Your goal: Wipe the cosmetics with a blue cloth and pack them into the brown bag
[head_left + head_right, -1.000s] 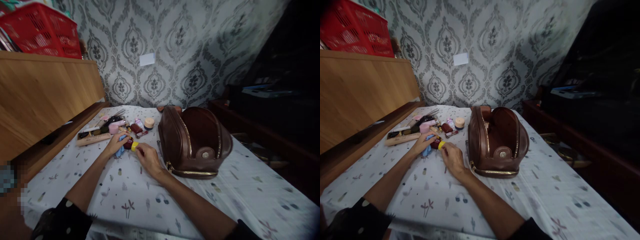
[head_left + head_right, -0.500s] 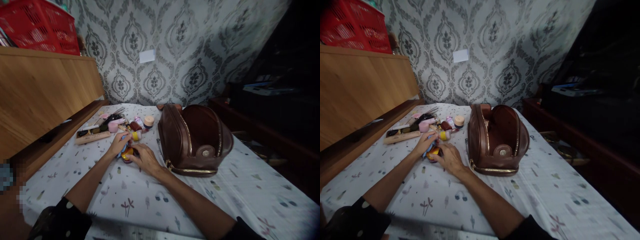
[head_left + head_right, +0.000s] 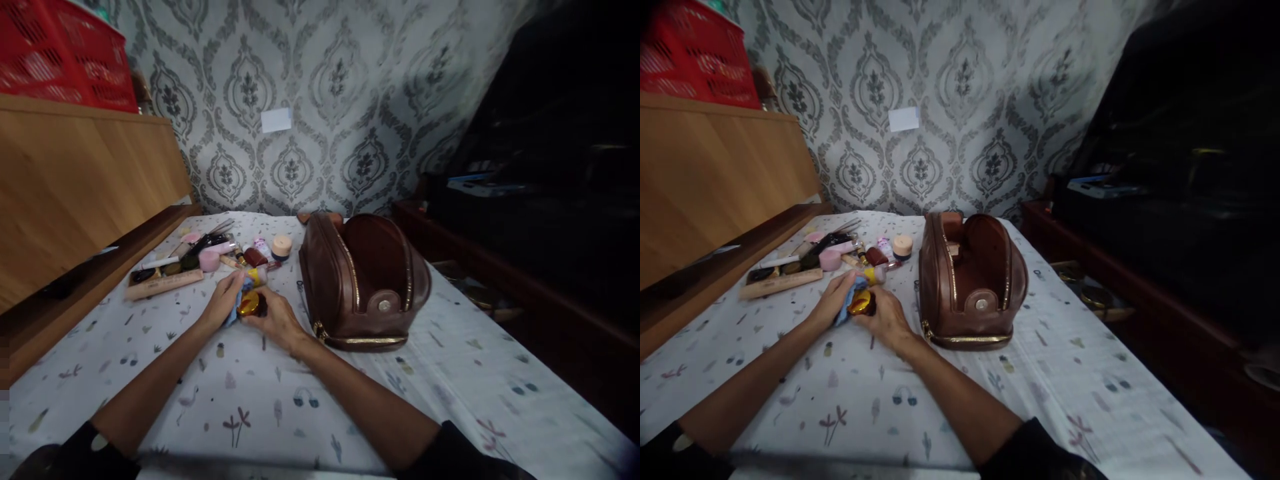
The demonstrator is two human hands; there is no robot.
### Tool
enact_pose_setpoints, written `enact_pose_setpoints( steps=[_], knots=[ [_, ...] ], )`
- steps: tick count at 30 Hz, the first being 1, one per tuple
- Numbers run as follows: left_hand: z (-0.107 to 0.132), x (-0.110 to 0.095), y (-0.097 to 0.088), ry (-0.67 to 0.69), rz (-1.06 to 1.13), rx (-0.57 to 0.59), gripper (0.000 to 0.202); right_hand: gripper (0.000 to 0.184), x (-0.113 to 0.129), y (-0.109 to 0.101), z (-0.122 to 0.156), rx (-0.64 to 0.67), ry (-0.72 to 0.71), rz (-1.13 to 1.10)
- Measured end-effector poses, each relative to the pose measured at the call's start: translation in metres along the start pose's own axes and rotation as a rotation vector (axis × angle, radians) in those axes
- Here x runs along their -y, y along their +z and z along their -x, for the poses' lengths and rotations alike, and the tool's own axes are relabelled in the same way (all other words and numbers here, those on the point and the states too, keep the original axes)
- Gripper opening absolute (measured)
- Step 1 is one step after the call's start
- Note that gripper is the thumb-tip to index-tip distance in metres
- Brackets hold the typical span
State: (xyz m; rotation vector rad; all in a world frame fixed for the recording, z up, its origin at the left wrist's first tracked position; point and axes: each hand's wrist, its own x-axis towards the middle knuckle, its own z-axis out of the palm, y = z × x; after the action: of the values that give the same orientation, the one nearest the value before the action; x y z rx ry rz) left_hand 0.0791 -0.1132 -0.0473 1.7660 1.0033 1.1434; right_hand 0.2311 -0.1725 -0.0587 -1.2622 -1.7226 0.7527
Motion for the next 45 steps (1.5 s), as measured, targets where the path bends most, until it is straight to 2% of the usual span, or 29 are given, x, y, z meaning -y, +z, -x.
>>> enact_pose_setpoints(
  steps=[4,8,10,21,25,32,39,45],
  knots=[
    [0.016,-0.006,-0.006,0.100,-0.073,0.163,0.040,0.038,-0.004,0.000,-0.002,-0.055,0.011,-0.018],
    [0.023,-0.006,-0.014,0.079,-0.154,0.261,0.065,0.032,-0.007,0.001,-0.002,-0.055,-0.019,-0.018],
    [0.022,-0.007,-0.017,0.068,-0.232,0.259,0.067,0.034,-0.009,0.002,-0.002,-0.050,-0.005,-0.010],
    [0.021,-0.020,-0.020,0.025,-0.631,0.200,0.050,0.038,-0.010,0.001,-0.004,-0.025,0.012,0.023],
    [0.023,-0.021,-0.020,0.027,-0.709,0.160,0.045,0.033,-0.005,-0.001,-0.004,-0.073,0.020,0.059],
    [0.023,-0.014,-0.021,0.041,-0.705,0.166,0.046,0.031,0.002,-0.002,-0.001,-0.113,0.011,0.047],
    [0.023,-0.013,-0.031,0.067,-0.585,0.293,0.056,0.034,-0.007,0.002,-0.002,-0.179,-0.049,0.055],
    [0.022,-0.018,-0.038,0.029,-0.529,0.387,0.046,0.038,-0.009,0.002,-0.004,-0.240,-0.013,0.077]
  ],
)
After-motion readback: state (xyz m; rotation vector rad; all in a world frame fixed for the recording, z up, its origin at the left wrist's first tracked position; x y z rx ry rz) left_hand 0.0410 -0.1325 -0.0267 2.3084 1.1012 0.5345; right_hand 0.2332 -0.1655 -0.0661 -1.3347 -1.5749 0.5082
